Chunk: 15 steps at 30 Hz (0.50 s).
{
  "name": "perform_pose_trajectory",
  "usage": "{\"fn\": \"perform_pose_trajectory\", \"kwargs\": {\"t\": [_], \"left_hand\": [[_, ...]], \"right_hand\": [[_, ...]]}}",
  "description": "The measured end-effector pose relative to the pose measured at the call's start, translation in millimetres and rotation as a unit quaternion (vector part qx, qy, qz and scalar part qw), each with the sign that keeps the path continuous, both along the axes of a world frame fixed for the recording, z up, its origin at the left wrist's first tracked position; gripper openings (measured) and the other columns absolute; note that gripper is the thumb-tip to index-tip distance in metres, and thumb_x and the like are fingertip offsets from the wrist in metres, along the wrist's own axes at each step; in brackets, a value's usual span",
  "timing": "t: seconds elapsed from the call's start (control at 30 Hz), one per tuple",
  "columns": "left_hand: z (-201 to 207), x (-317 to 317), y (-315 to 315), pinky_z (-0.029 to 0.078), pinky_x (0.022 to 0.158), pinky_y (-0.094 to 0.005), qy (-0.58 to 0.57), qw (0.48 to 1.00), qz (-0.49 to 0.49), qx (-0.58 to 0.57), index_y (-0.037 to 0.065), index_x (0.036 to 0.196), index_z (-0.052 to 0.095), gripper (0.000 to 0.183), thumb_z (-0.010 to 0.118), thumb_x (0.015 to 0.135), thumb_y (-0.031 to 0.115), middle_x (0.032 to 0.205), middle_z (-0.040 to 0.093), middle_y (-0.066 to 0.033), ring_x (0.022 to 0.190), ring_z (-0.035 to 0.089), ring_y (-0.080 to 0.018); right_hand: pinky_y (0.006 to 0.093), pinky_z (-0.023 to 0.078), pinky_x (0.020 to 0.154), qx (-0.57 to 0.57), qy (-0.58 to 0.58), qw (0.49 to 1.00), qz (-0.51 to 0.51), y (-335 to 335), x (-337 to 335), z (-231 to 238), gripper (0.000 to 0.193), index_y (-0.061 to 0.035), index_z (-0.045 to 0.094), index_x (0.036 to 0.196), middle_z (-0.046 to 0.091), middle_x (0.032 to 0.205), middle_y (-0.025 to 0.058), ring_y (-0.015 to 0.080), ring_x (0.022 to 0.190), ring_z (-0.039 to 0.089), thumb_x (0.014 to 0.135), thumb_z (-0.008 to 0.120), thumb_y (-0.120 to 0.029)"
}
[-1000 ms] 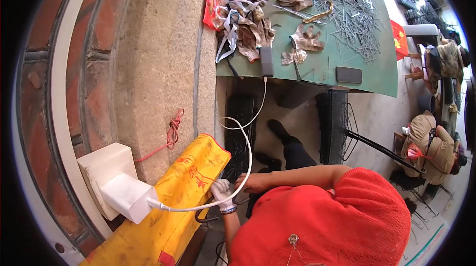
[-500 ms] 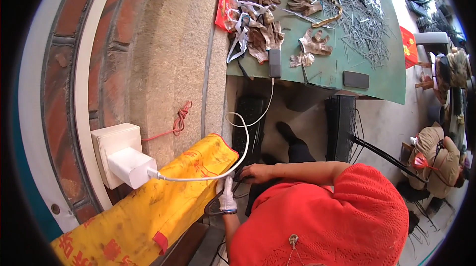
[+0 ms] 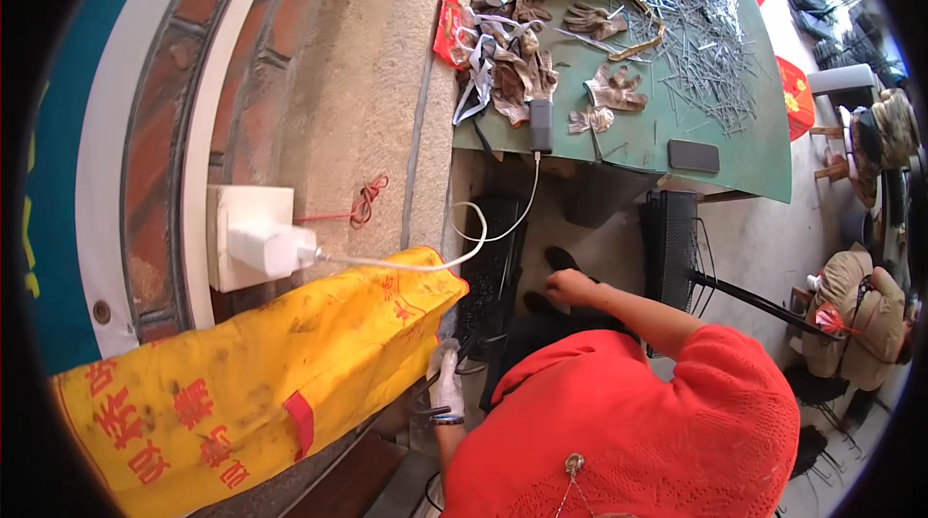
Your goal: The recorder is assembling industrial metal brushes by inserting wire bristles into a base and using pliers to secure them.
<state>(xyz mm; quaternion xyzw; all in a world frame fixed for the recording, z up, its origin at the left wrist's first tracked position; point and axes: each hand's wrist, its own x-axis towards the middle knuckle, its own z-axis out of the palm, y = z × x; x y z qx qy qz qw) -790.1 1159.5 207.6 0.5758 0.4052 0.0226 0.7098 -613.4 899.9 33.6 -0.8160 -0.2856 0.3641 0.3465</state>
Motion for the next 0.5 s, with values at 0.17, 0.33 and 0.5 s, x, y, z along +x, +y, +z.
{"fn": "perform_pose_trajectory", "kwargs": {"t": [0.17, 0.33, 0.5], "left_hand": [[-2.2, -5.2, -2.6, 0.043, 0.095, -0.0324, -0.056, 0.997, 0.042, -0.036, -0.003, 0.125, 0.051, 0.043, 0.061, 0.088, 0.016, 0.119, 0.057, -0.0108, 0.11, 0.054, -0.0208], [-53.5, -47.7, 31.8, 0.043, 0.097, -0.0342, -0.056, 0.984, -0.111, 0.131, -0.003, 0.12, 0.05, 0.049, 0.068, 0.08, 0.021, 0.119, 0.058, -0.013, 0.112, 0.054, -0.0225], [-16.6, -65.8, 31.3, 0.043, 0.096, -0.0341, 0.062, 0.94, -0.192, 0.275, -0.002, 0.113, 0.055, 0.041, 0.07, 0.081, 0.018, 0.11, 0.061, -0.0095, 0.108, 0.055, -0.0217]], "right_hand": [[0.0449, 0.05, 0.081, -0.08, -0.069, 0.994, -0.021, -36.1, 20.8, 2.6, 0.021, -0.0039, 0.068, 0.091, 0.067, 0.088, 0.0195, 0.0367, 0.089, 0.063, 0.077, 0.059, -0.017], [0.0456, 0.049, 0.081, -0.145, -0.203, 0.968, -0.042, -47.0, 88.8, 13.5, 0.039, -0.0071, 0.059, 0.109, 0.059, 0.103, 0.0173, 0.038, 0.094, 0.059, 0.07, 0.058, -0.004], [0.0381, 0.044, 0.089, -0.189, -0.364, 0.912, 0.005, -23.6, 197.0, 23.9, 0.055, -0.011, 0.048, 0.124, 0.054, 0.115, 0.0109, 0.0288, 0.11, 0.053, 0.07, 0.063, -0.006]]}}
